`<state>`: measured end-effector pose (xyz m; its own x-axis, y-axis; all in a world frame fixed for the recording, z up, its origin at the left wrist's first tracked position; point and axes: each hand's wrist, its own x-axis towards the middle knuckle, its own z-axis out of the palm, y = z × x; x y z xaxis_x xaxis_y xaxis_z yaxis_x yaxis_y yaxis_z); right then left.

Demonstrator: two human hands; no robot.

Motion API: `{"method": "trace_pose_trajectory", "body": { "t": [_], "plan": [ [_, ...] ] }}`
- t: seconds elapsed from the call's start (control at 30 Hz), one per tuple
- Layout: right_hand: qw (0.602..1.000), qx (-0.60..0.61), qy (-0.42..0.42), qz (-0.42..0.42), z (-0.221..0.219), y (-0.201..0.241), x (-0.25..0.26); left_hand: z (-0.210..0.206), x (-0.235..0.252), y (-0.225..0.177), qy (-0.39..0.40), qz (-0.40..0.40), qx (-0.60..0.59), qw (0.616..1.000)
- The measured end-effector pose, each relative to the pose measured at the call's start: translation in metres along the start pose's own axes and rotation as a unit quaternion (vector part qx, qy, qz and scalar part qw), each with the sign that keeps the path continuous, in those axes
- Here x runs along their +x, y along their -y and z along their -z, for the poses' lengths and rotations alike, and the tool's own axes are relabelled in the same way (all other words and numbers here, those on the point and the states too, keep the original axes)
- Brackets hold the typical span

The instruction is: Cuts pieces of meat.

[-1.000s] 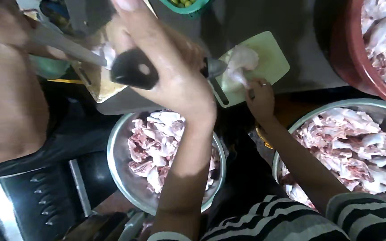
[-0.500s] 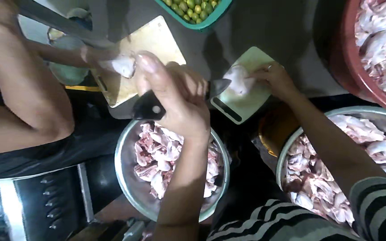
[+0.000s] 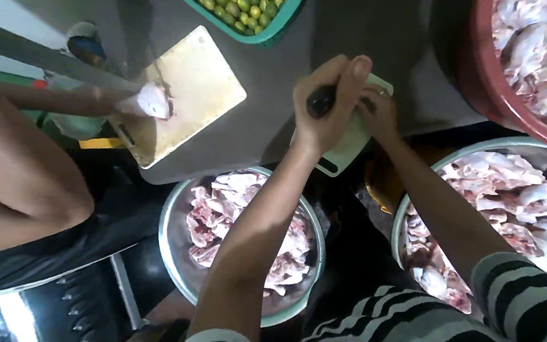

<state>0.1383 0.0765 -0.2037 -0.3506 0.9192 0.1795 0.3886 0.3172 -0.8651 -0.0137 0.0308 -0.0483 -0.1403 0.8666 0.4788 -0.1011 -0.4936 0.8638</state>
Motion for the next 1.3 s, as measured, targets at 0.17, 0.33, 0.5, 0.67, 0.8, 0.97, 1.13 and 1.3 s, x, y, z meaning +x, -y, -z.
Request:
{"method": "trace_pose_trajectory", "body": {
  "t": [0.17,0.33,0.5,0.67,0.8,0.97,1.13,1.3],
  "plan": [
    [1.000,-0.022,0.008,-0.004,0.001,0.007,0.001,-0.005,0.010,0.011,0.025,0.014,-0.003,1.000],
    [1.000,-0.019,0.002,0.008,0.000,0.008,0.000,-0.013,0.011,0.027,0.015,0.027,0.010,0.999],
    [0.997,-0.079,0.019,-0.016,-0.001,0.014,0.002,-0.019,0.014,0.027,0.041,0.033,0.032,0.998],
    [0.978,-0.200,0.050,-0.019,-0.011,0.011,0.012,-0.002,0.024,0.022,0.032,0.101,0.012,0.994],
    [0.971,-0.232,0.057,-0.028,-0.014,0.017,0.011,-0.003,0.024,0.020,0.052,0.104,0.006,0.993],
    [0.964,-0.259,0.057,-0.014,-0.017,0.014,0.010,0.009,0.016,0.015,0.059,0.095,0.014,0.994],
    [0.969,-0.235,0.067,-0.023,-0.013,0.021,0.009,0.009,0.003,0.007,0.097,0.079,0.036,0.992],
    [0.972,-0.227,0.061,-0.021,-0.015,0.018,0.011,0.012,-0.010,0.004,0.093,0.047,0.064,0.993]
  ]
}}
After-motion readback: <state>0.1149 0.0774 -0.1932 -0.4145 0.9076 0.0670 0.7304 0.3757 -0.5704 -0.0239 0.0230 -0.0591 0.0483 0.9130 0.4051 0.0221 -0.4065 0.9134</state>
